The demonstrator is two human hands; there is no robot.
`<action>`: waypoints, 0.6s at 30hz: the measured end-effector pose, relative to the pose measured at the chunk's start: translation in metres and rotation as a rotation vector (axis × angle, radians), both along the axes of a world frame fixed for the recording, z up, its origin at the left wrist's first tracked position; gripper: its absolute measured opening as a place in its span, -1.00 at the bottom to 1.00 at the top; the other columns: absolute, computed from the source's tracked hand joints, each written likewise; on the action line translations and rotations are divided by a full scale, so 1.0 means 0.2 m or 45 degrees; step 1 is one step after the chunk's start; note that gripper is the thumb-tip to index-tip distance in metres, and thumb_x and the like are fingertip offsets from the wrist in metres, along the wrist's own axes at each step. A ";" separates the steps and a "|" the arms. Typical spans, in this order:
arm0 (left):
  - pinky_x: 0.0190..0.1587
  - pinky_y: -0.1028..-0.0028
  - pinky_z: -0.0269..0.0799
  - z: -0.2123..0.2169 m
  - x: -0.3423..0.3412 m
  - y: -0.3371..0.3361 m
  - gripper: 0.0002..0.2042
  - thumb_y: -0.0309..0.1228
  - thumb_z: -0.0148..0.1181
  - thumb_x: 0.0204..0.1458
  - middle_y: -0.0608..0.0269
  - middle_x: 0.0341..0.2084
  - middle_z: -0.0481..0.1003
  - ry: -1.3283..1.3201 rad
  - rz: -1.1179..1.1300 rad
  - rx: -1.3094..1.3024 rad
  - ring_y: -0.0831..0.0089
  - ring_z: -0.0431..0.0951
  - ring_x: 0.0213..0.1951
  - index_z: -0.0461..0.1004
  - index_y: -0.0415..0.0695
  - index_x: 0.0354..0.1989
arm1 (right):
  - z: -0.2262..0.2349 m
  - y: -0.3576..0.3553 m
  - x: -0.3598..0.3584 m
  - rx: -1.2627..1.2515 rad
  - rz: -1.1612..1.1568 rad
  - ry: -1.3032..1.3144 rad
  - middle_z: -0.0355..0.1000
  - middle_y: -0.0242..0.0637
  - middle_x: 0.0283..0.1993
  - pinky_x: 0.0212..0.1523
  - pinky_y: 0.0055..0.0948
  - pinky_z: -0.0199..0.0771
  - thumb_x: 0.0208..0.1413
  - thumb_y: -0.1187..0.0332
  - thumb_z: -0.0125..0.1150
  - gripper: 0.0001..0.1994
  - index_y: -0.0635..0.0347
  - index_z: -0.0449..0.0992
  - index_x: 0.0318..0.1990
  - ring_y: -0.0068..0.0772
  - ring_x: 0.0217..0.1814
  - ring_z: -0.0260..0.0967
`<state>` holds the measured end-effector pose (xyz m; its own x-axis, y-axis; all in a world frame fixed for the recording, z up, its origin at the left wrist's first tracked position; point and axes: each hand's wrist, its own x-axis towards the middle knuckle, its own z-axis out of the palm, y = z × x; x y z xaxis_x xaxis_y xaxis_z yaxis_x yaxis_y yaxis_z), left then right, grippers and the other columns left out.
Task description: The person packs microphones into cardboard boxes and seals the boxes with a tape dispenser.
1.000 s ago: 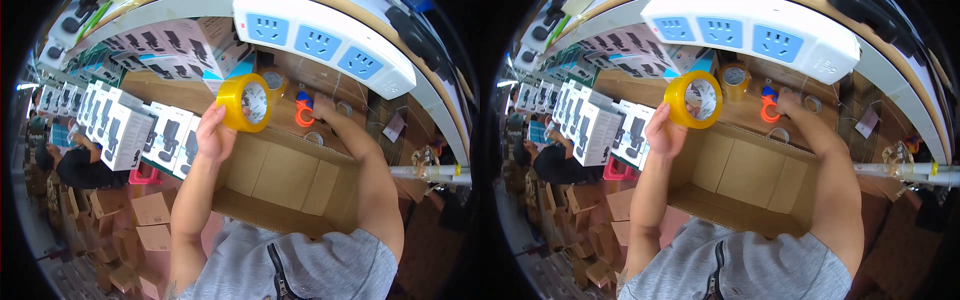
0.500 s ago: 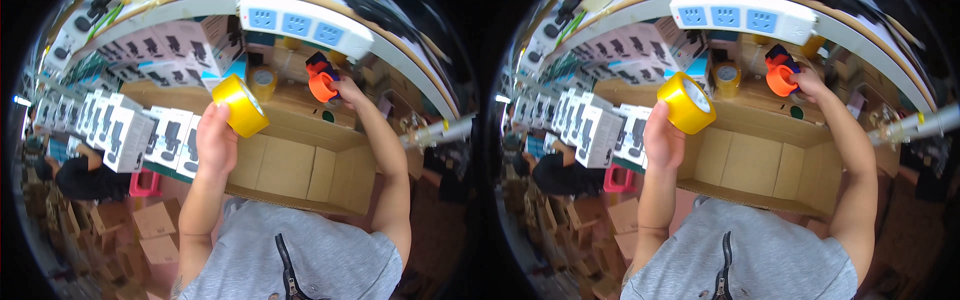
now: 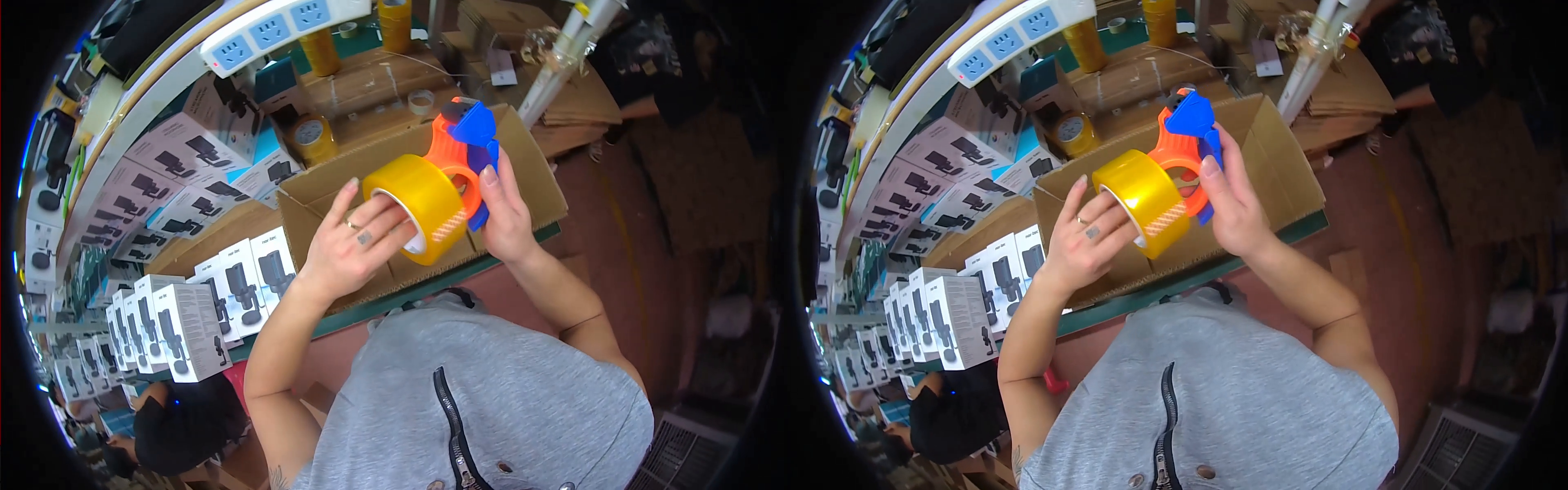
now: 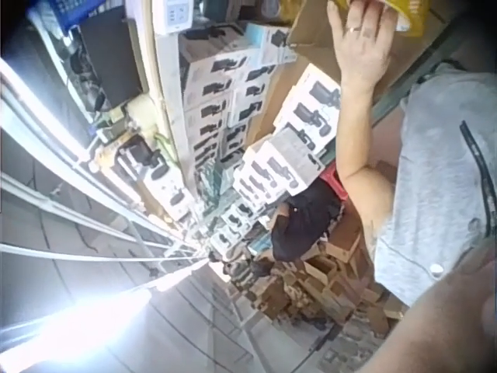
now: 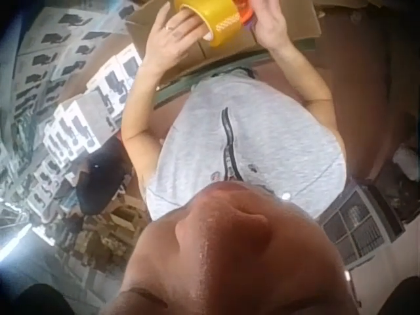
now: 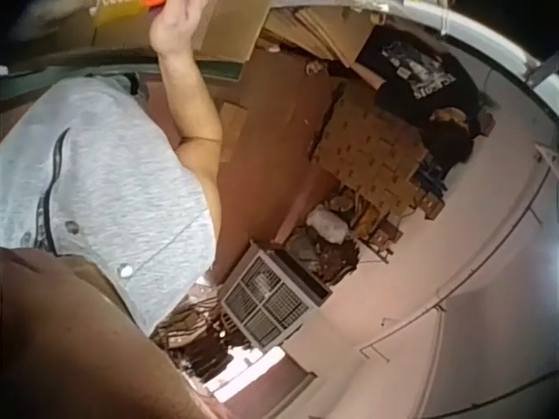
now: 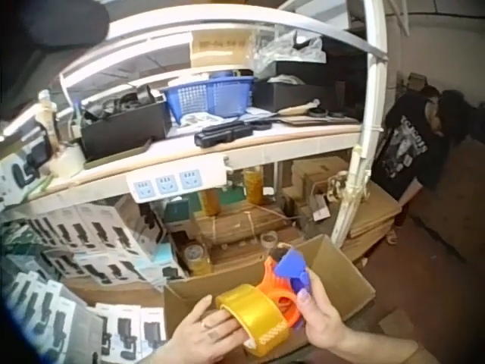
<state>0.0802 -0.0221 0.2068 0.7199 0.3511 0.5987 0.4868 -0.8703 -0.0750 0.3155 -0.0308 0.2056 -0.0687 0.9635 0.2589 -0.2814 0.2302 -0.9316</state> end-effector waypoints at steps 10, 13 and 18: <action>0.11 0.15 0.39 -0.13 0.06 -0.21 -0.63 -0.65 0.23 -0.34 -0.14 -0.02 0.40 -0.462 0.103 -0.413 -0.06 0.44 0.04 0.58 -0.21 -0.22 | -0.11 -0.22 -0.15 0.274 -0.193 -0.140 -0.06 0.01 0.39 0.38 -0.27 0.05 0.30 0.31 -0.01 -0.30 0.32 -0.28 0.41 -0.21 0.41 0.03; 0.06 0.20 0.41 -0.15 0.06 -0.26 -0.61 -0.62 0.26 -0.34 -0.16 0.00 0.40 -0.501 0.137 -0.463 -0.06 0.45 0.04 0.60 -0.17 -0.20 | -0.12 -0.24 -0.18 0.271 -0.170 -0.069 -0.07 0.02 0.38 0.36 -0.23 0.11 0.21 0.46 0.09 -0.24 0.29 -0.29 0.40 -0.18 0.40 0.05; 0.15 0.06 0.33 -0.12 0.06 -0.30 -0.68 -0.61 0.22 -0.38 -0.23 0.01 0.37 -0.553 0.177 -0.397 -0.11 0.42 0.08 0.57 -0.24 -0.31 | -0.12 -0.28 -0.22 0.336 -0.225 -0.033 -0.06 -0.06 0.37 0.38 -0.24 0.05 0.13 0.56 0.09 -0.24 0.28 -0.23 0.40 -0.25 0.39 0.03</action>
<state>0.0928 -0.0825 0.1827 0.3639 0.6334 0.6829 0.5276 -0.7444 0.4093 0.2722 -0.0864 0.1812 0.0840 0.8608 0.5019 -0.1922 0.5083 -0.8395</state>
